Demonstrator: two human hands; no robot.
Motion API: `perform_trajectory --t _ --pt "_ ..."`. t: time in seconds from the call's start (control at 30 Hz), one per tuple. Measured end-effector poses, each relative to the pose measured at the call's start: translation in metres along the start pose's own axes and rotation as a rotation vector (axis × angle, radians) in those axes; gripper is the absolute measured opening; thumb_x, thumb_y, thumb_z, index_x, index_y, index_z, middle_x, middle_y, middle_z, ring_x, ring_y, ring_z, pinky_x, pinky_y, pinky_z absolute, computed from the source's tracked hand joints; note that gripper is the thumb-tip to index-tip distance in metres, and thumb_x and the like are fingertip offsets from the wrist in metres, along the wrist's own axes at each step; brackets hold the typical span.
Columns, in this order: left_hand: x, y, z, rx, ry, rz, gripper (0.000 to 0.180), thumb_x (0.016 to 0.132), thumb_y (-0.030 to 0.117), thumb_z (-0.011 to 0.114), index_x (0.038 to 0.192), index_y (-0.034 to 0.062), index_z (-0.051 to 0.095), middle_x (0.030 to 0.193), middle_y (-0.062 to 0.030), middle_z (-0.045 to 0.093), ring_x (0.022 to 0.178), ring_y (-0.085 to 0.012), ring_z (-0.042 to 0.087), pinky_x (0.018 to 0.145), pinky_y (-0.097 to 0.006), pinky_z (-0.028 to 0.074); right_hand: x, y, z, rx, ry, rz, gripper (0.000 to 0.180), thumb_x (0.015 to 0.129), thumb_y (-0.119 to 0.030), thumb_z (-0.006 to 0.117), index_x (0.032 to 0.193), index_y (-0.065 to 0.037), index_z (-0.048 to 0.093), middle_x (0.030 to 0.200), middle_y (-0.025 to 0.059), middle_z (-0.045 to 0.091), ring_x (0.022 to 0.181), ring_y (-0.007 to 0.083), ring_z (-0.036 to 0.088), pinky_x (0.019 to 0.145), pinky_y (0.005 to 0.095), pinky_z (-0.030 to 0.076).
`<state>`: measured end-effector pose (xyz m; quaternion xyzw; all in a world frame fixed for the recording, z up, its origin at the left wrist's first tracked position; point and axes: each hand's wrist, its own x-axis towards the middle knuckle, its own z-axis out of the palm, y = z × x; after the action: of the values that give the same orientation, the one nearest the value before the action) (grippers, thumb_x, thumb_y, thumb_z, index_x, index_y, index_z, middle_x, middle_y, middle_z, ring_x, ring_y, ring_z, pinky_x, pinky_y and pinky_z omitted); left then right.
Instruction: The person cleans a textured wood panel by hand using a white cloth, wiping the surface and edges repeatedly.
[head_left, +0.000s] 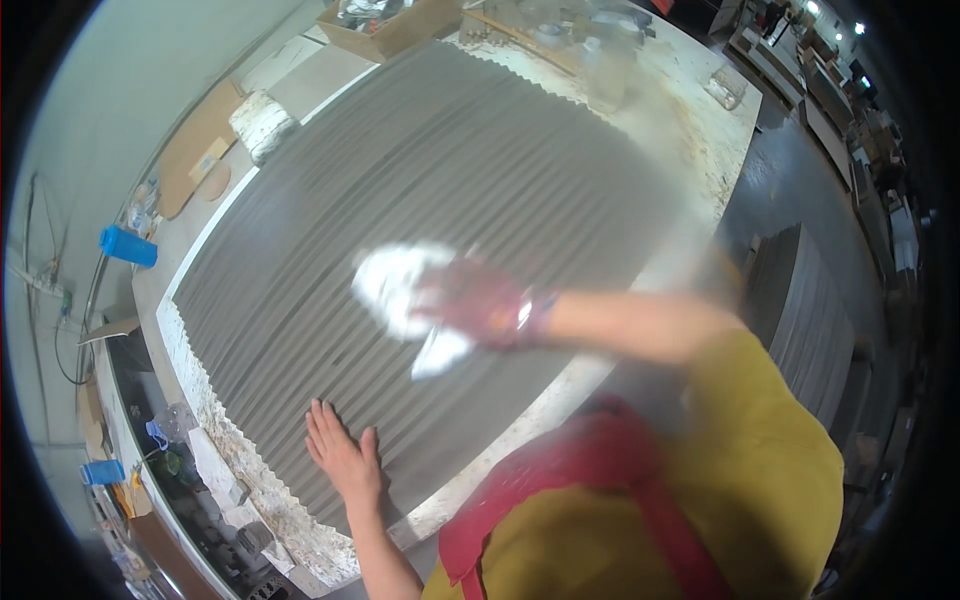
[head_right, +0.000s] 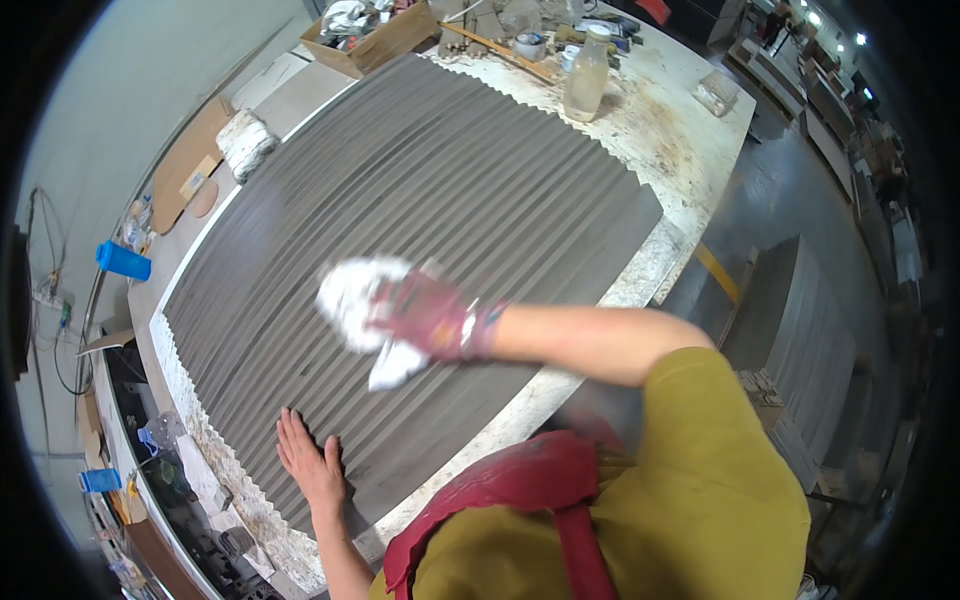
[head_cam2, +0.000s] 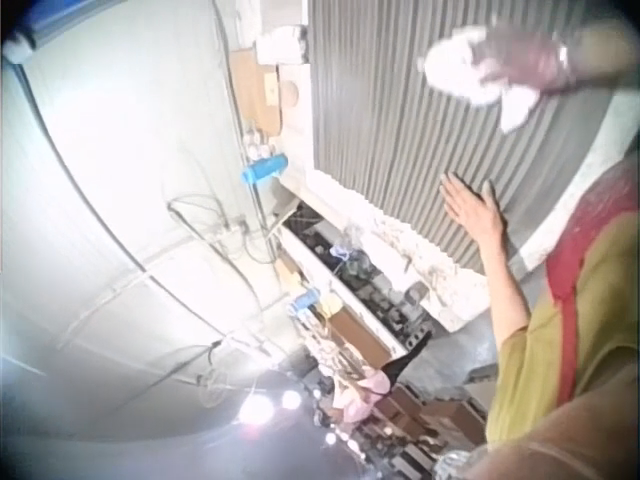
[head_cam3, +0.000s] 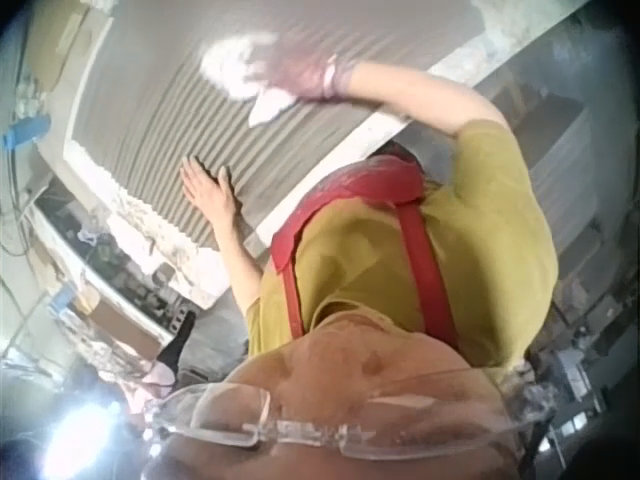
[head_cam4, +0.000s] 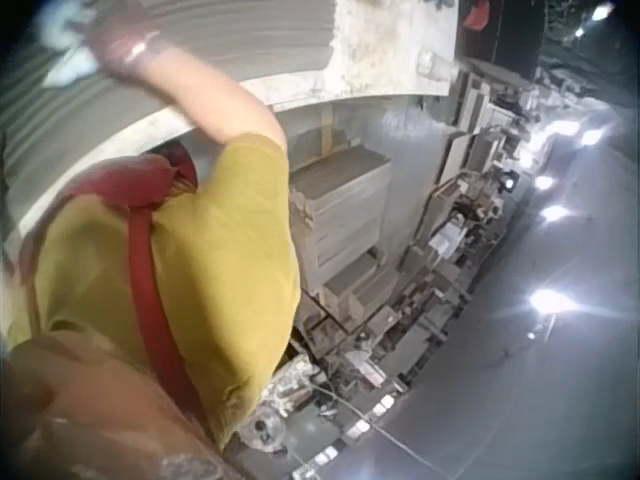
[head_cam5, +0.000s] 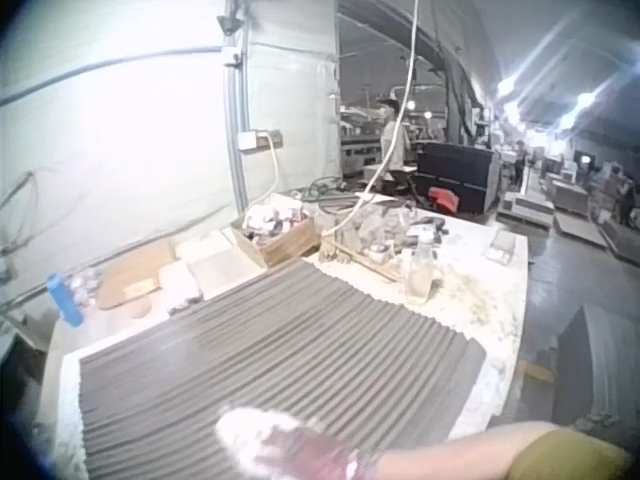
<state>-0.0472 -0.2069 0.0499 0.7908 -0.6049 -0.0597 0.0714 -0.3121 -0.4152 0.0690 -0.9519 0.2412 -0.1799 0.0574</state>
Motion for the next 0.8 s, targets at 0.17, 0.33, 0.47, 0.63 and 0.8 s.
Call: perform_trajectory --t 0.17,0.33,0.47,0.63,0.8 --pt "0.001 0.007 -0.005 0.011 -0.008 0.008 0.071 0.092 0.042 0.048 0.147 0.0026 0.025 0.155 -0.012 0.023 0.143 -0.0316 0.018 0.114 -0.048 0.012 -0.034 0.057 0.007 0.109 -0.009 0.143 0.034 0.08 -0.02 0.061 0.114 -0.022 0.061 0.124 0.0016 0.057 0.123 0.024 0.046 0.1 0.0475 0.036" --pt "0.005 0.012 -0.001 -0.003 0.038 0.025 0.07 0.089 0.039 0.051 0.143 -0.0005 0.032 0.152 -0.015 0.027 0.141 -0.0343 0.021 0.113 -0.049 0.013 -0.136 0.223 -0.08 -0.075 0.092 0.353 0.035 0.078 -0.038 0.065 0.106 -0.017 0.065 0.116 0.0075 0.061 0.106 0.0278 0.059 0.085 0.043 0.047" --pt "0.003 0.011 -0.001 0.033 0.039 -0.001 0.069 0.088 0.036 0.053 0.142 -0.0011 0.032 0.152 -0.0153 0.027 0.141 -0.0339 0.022 0.113 -0.049 0.013 -0.081 0.156 -0.09 -0.215 -0.045 0.229 0.04 0.079 -0.035 0.067 0.113 -0.016 0.062 0.115 0.0145 0.06 0.104 0.0318 0.059 0.09 0.0413 0.047" --pt "0.005 0.008 -0.001 0.025 0.035 0.021 0.069 0.087 0.033 0.055 0.143 0.001 0.031 0.152 -0.015 0.027 0.141 -0.0336 0.022 0.113 -0.048 0.013 -0.065 0.095 -0.013 -0.038 0.045 -0.017 0.033 0.085 -0.023 0.057 0.118 -0.025 0.06 0.131 0.0047 0.055 0.115 0.0284 0.054 0.098 0.043 0.041" --pt "0.002 0.012 -0.002 0.026 0.035 -0.008 0.069 0.087 0.035 0.054 0.144 0.0034 0.03 0.152 -0.0139 0.027 0.14 -0.0332 0.023 0.113 -0.049 0.014 -0.115 0.196 -0.07 -0.208 -0.019 0.27 0.033 0.08 -0.02 0.063 0.112 -0.018 0.064 0.121 0.0077 0.06 0.114 0.0274 0.055 0.095 0.0419 0.041"
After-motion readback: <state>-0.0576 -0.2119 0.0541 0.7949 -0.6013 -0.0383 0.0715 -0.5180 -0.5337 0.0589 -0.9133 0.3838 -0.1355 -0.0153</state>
